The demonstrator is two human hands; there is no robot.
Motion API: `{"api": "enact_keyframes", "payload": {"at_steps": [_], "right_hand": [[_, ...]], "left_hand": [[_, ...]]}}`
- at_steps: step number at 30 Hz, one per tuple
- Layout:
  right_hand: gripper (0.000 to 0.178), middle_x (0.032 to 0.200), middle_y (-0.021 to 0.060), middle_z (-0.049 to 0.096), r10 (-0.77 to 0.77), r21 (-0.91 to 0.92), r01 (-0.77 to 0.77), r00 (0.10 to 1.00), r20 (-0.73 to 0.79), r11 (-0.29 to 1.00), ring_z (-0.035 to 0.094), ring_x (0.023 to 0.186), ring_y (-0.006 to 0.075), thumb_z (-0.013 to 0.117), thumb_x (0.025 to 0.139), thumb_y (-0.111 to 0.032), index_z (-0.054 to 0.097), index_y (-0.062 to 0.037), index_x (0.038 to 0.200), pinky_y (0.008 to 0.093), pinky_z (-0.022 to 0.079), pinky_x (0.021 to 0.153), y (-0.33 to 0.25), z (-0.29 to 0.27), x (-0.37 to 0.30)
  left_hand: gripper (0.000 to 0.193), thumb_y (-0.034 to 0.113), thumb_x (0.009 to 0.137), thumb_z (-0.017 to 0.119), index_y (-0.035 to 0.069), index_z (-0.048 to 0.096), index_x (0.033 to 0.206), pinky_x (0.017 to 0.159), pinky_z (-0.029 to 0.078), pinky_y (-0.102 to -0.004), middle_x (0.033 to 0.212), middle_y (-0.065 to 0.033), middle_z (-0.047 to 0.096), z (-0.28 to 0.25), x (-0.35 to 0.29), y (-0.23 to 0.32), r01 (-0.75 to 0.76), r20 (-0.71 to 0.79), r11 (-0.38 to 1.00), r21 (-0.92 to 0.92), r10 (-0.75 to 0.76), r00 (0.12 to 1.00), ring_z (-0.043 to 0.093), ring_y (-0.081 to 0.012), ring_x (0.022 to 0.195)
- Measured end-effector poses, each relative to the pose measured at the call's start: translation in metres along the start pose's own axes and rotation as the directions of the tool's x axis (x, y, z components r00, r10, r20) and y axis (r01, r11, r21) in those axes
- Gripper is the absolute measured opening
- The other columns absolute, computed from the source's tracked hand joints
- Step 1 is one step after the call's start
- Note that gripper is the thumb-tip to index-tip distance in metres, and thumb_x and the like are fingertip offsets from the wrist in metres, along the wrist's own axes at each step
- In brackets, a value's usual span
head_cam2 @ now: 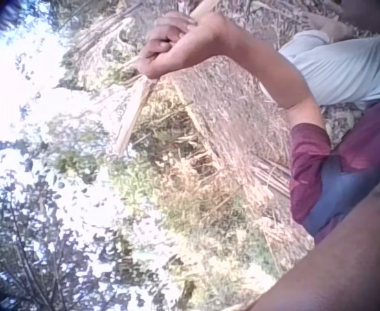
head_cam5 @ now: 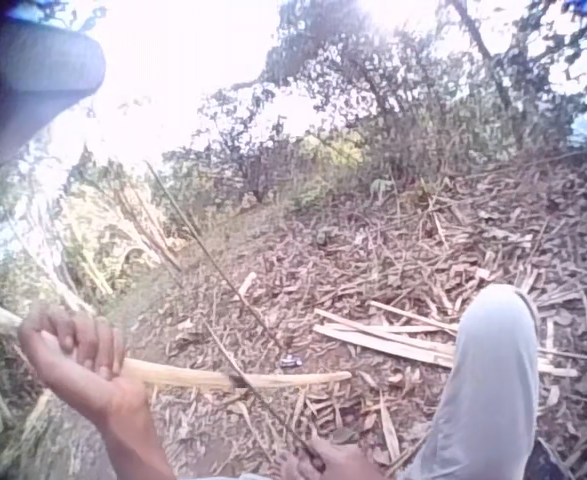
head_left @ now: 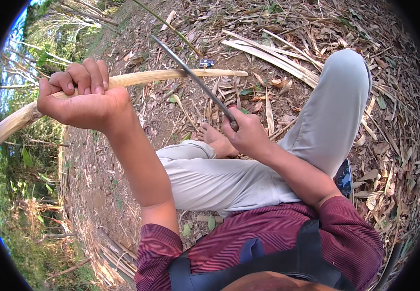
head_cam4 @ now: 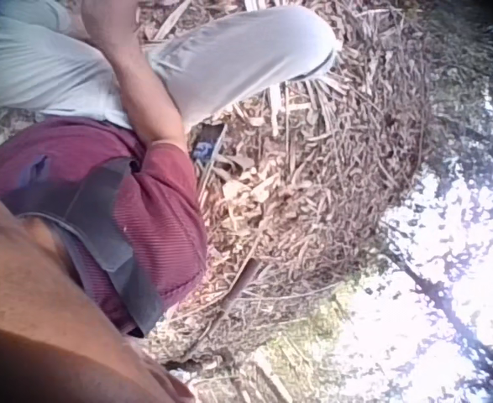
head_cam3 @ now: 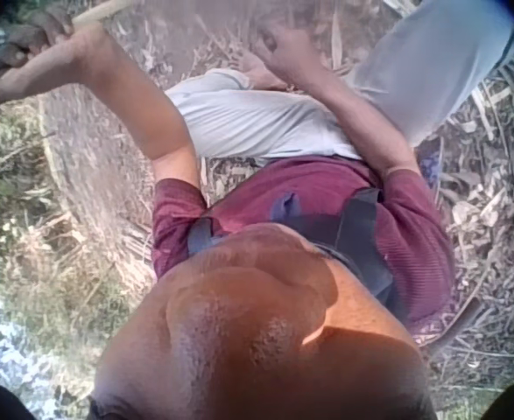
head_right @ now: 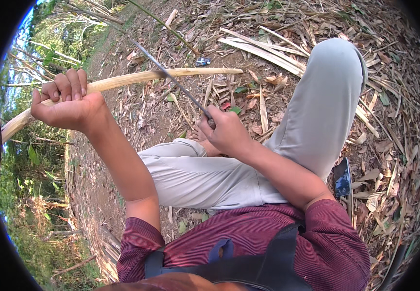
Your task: The person holds a piece of wood and uses a machete to shave off layers and smooth the surface while sitting on the ground.
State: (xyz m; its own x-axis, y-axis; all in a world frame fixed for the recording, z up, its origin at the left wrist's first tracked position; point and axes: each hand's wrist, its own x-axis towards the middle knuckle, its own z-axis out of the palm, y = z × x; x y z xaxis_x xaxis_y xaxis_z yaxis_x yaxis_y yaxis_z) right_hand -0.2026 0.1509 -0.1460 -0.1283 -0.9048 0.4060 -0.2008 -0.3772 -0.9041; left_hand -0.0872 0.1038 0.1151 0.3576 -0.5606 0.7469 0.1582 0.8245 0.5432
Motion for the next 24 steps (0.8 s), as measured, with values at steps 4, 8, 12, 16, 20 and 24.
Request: {"api": "enact_keyframes", "payload": {"at_steps": [4,8,12,16,20,24], "right_hand": [[0.014,0.068,0.0185,0.064,0.078,0.018,-0.077,0.996,-0.035,0.997,0.066,0.061,0.0351,0.066,0.086,-0.013,0.062,0.0,0.09,0.0425,0.05,0.056,0.02,0.008,0.004],[0.015,0.069,0.0185,0.065,0.37,-0.088,-0.371,0.929,-0.032,0.924,0.066,0.062,0.0346,0.067,0.085,-0.014,0.062,-0.0008,0.089,0.0417,0.051,0.058,0.064,0.003,0.004],[0.009,0.062,0.0154,0.058,-0.116,0.015,0.116,0.993,-0.018,0.993,0.058,0.053,0.0288,0.065,0.086,-0.008,0.061,-0.0006,0.09,0.0371,0.046,0.054,0.011,0.002,0.008],[0.016,0.069,0.0174,0.064,-0.269,0.048,0.274,0.959,-0.09,0.96,0.064,0.059,0.0313,0.07,0.083,-0.012,0.062,-0.0018,0.091,0.0382,0.05,0.056,0.033,0.015,0.007],[0.025,0.063,0.0167,0.061,0.238,-0.033,-0.243,0.964,-0.12,0.969,0.062,0.058,0.0293,0.064,0.09,-0.023,0.064,0.0008,0.084,0.0399,0.048,0.058,0.071,0.009,0.003],[0.038,0.061,0.0157,0.061,0.53,-0.066,-0.545,0.832,-0.162,0.836,0.062,0.056,0.0291,0.059,0.093,-0.033,0.064,0.0006,0.076,0.042,0.048,0.058,0.112,0.01,0.01]], "left_hand": [[0.04,0.039,0.088,0.046,0.018,0.027,0.06,0.04,0.009,-0.0263,0.047,0.0033,0.022,0.009,-0.012,0.003,0.025,0.043,1.0,-0.015,-0.024,0.999,0.015,-0.0088,0.038],[0.042,0.042,0.09,0.045,0.018,0.029,0.059,0.036,0.011,-0.0228,0.044,0.0031,0.023,-0.013,0.0,0.004,0.043,0.108,0.997,-0.066,-0.036,0.994,0.018,-0.0081,0.035],[0.043,0.043,0.091,0.046,0.018,0.031,0.059,0.035,0.012,-0.0221,0.043,0.004,0.024,-0.011,0.003,0.002,0.073,0.232,0.991,-0.114,-0.045,0.972,0.019,-0.0073,0.034],[0.043,0.044,0.091,0.046,0.018,0.032,0.06,0.035,0.015,-0.0215,0.043,0.0044,0.025,-0.017,0.01,0.002,0.162,0.413,0.971,-0.178,-0.076,0.907,0.02,-0.0067,0.034],[0.041,0.047,0.087,0.049,0.018,0.035,0.061,0.037,0.017,-0.0214,0.044,0.0055,0.026,-0.03,0.026,-0.005,0.241,0.542,0.952,-0.191,-0.102,0.834,0.021,-0.0063,0.035],[0.042,0.049,0.087,0.052,0.018,0.036,0.063,0.038,0.019,-0.0209,0.045,0.0062,0.027,-0.037,0.038,-0.008,0.256,0.554,0.946,-0.2,-0.106,0.825,0.023,-0.0055,0.035]]}}
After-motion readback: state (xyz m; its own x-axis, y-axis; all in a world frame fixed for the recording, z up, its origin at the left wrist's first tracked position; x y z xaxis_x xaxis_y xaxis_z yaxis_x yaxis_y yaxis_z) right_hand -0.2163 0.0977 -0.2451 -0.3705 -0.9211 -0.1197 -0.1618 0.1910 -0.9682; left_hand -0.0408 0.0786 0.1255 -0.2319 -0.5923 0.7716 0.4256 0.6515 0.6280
